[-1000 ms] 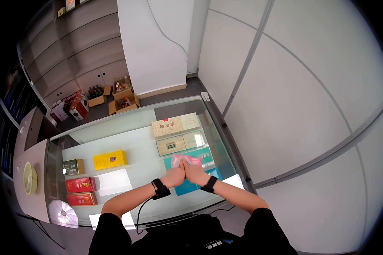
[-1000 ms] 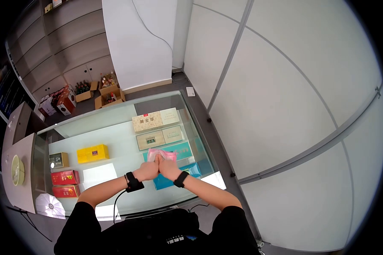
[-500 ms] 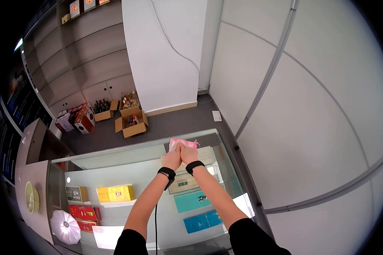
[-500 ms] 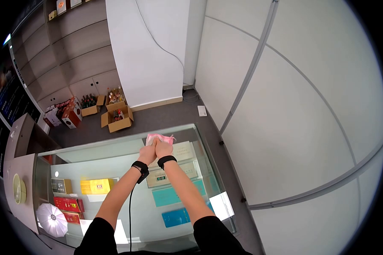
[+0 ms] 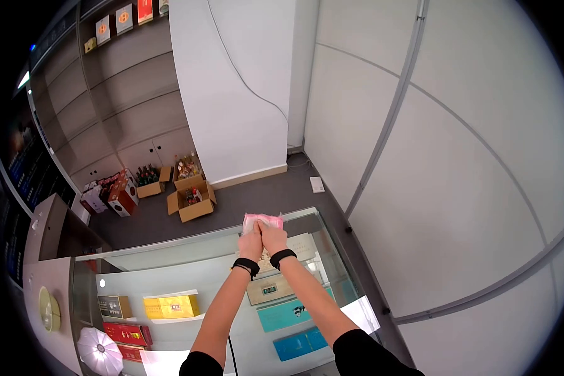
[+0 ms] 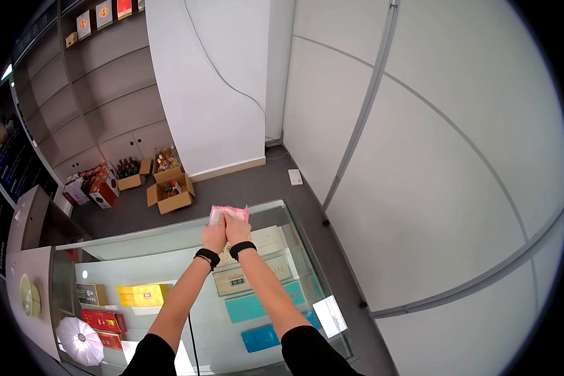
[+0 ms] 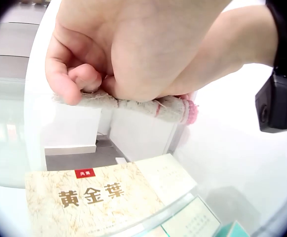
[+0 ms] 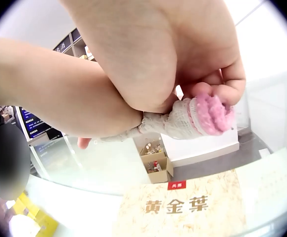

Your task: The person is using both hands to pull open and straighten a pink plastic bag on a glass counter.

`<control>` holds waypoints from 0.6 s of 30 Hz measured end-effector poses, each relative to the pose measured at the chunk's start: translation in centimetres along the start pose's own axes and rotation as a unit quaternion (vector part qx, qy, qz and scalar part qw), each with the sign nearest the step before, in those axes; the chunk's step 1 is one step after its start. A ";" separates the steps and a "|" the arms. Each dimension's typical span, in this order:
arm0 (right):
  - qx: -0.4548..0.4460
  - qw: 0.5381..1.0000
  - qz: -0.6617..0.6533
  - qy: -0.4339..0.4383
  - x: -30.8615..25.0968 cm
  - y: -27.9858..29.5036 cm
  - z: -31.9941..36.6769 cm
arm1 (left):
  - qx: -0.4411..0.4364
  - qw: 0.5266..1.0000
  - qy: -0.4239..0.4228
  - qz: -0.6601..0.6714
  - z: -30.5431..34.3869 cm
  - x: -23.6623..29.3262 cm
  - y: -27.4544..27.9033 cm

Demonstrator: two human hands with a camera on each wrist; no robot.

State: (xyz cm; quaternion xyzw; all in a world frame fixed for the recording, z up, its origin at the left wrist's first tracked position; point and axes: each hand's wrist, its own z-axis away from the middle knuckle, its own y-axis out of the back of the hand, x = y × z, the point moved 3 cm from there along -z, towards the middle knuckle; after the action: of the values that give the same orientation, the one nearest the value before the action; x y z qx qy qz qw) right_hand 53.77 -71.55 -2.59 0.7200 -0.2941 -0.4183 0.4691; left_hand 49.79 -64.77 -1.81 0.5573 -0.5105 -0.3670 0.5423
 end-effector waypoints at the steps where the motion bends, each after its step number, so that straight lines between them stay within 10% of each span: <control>1: 0.008 1.000 -0.003 0.012 -0.1 0.3 0.9 | -0.006 1.000 -0.003 -0.014 0.7 0.1 -0.1; 18: -0.055 0.989 -0.017 0.134 -2.9 8.5 32.7 | -0.034 0.990 -0.134 0.022 31.8 6.4 4.2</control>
State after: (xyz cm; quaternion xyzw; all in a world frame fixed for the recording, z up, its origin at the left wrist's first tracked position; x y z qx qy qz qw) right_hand 23.38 -86.57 -0.70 0.7479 -0.1928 -0.3414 0.5356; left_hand 19.82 -77.82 -1.28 0.4729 -0.5781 -0.4435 0.4955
